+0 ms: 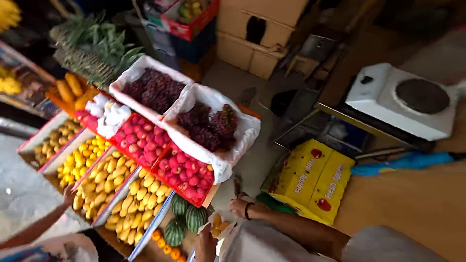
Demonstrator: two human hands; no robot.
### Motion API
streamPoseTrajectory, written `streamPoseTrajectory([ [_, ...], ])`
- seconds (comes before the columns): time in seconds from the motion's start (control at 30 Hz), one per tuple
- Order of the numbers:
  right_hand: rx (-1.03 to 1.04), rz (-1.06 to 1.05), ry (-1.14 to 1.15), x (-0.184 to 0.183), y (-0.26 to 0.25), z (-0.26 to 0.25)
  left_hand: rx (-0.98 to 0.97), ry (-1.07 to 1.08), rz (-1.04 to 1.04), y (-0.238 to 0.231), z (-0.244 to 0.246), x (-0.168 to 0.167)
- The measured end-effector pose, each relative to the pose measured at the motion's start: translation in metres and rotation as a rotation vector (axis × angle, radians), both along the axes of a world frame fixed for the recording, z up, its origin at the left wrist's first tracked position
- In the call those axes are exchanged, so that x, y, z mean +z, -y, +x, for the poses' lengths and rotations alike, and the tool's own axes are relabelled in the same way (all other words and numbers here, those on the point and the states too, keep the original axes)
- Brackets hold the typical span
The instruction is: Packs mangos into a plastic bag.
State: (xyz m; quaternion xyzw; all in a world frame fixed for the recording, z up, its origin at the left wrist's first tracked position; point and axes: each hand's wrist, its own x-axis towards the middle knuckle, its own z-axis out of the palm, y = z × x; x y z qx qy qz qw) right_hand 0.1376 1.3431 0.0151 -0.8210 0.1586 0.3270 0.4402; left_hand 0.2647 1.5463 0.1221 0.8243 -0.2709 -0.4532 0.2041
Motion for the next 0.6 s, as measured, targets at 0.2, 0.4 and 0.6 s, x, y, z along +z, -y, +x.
streamPoseTrajectory([
  [0.2,-0.595,-0.146,0.008,0.059,0.132,-0.118,-0.272,-0.092,0.072,0.144,-0.041,0.000],
  [0.4,-0.956,-0.114,-0.117,0.104,0.296,-0.159,-0.406,0.070,0.038,0.351,-0.093,-0.002],
  [0.6,-0.705,-0.335,-0.075,0.161,0.476,-0.163,-0.496,0.306,-0.001,0.560,-0.088,0.055],
])
